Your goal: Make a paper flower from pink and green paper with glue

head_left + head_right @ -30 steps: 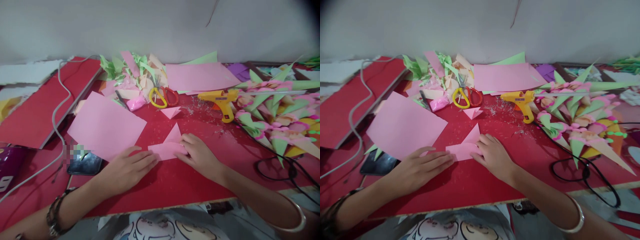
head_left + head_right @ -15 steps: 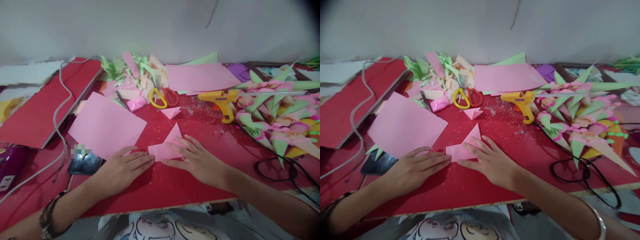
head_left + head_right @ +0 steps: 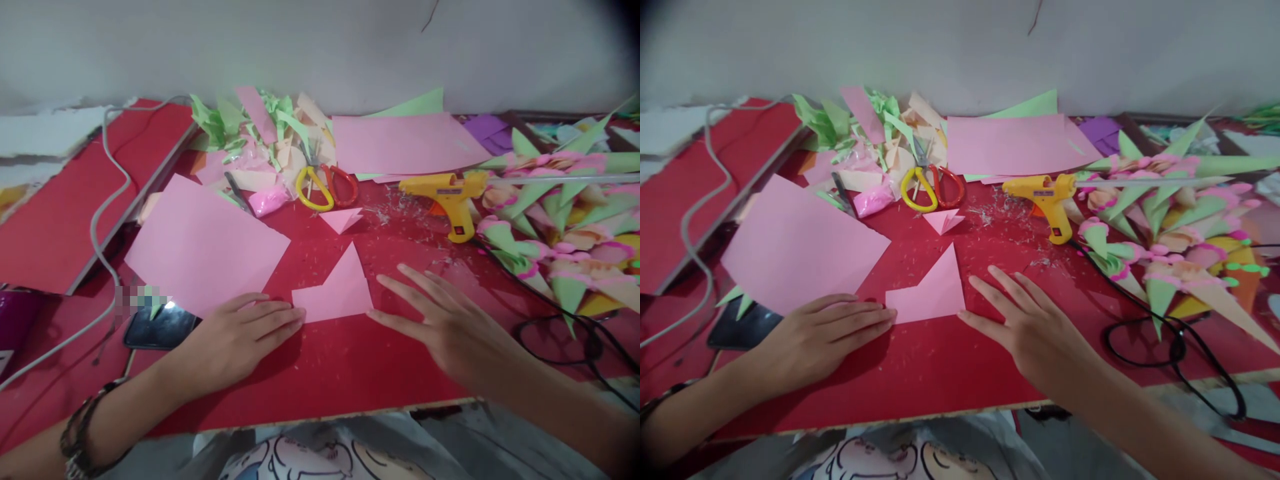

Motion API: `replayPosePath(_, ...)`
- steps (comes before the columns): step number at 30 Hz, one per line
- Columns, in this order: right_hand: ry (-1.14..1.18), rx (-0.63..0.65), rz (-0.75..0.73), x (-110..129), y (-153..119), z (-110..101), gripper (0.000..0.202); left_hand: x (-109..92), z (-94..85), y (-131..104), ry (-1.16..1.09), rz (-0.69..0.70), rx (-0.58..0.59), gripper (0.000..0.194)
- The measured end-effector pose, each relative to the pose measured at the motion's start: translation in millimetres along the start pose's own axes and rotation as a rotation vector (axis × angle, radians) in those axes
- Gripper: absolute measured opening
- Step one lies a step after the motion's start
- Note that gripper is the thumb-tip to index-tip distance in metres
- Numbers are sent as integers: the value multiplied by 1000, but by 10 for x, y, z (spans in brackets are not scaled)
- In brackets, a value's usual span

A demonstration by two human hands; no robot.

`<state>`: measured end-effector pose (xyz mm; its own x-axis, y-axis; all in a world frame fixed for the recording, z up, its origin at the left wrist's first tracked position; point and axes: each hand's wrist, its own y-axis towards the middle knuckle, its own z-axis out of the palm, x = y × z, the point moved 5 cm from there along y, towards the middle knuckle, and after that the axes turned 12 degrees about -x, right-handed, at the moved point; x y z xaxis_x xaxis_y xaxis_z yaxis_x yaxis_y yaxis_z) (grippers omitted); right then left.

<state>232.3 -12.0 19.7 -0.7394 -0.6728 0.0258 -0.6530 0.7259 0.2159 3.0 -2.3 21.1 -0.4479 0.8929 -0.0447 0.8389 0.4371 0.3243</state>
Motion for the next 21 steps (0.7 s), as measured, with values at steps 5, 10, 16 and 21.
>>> replayPosePath(5, -24, -10, 20, -106, -36, -74, 62, 7, -1, -5, -10, -2, -20, 36)
replayPosePath(10, 180, -116, 155, -112, 143, -75, 36, -5, -9, 22, -24, 17, -18, 34)
replayPosePath(16, 404, 27, 201, 56, 545, 114, 52, -25, -55, 113, -20, -8, -60, 29)
replayPosePath(21, 578, 148, 154, 31, 658, 38, 29, -16, -205, 299, -50, -72, -245, 27)
